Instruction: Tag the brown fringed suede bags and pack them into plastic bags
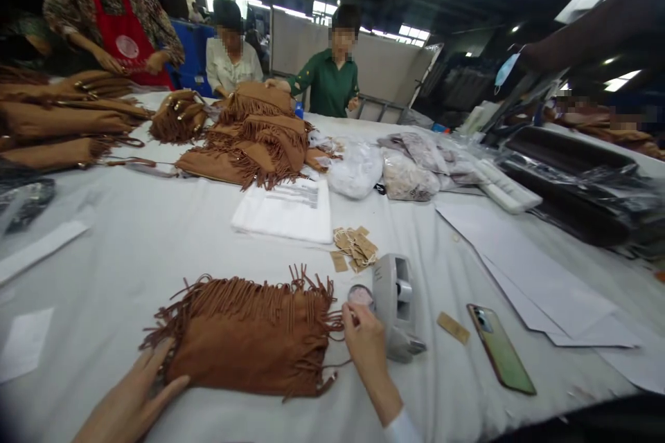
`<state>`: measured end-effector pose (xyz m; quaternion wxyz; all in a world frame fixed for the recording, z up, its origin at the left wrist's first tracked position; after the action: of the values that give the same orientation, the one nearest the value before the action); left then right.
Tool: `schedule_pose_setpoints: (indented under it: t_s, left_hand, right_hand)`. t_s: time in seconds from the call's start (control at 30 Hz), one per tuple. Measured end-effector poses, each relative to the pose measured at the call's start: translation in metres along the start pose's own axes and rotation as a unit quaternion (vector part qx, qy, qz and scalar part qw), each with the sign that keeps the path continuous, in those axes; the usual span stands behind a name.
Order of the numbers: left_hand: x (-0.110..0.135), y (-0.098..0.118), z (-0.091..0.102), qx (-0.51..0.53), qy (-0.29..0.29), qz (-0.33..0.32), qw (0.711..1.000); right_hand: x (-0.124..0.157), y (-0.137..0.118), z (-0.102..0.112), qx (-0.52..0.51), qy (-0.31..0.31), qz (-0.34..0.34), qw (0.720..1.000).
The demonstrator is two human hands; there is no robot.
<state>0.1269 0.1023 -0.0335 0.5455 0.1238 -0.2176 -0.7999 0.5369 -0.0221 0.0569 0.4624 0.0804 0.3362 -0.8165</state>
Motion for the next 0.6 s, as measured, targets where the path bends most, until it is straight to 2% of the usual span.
schedule_pose_setpoints:
  t_s: [0.1,0.27,0.43,0.6]
  left_hand:
    - [-0.001,0.006,-0.001,-0.002,0.011,0.017,1.000]
    - [0.000,0.011,-0.007,-0.002,-0.006,0.032,0.999]
    - [-0.003,0.007,-0.008,-0.001,0.009,0.053,0.999]
    - [-0.008,0.012,-0.005,0.004,0.040,0.048,0.998]
  right_hand:
    - [-0.048,0.011,-0.018,0.012,-0.004,-0.003,1.000]
    - [-0.108,0.002,-0.078,0.035,-0.051,0.037,0.997]
    - [-0.129,-0.002,-0.126,0.079,-0.085,0.051,0.992]
    - [-0.135,-0.005,-0.140,0.085,-0.085,0.079,0.990]
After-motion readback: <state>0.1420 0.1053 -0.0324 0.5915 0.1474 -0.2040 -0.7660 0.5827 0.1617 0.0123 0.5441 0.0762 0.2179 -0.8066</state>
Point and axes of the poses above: each hand's wrist, its own x-axis away from the middle knuckle, its own z-axis out of the back of the hand, y = z × x, the point moved 6 cm from there along -x, towards the middle knuckle, and after that the axes turned 9 degrees about y, right-handed, at the moved point
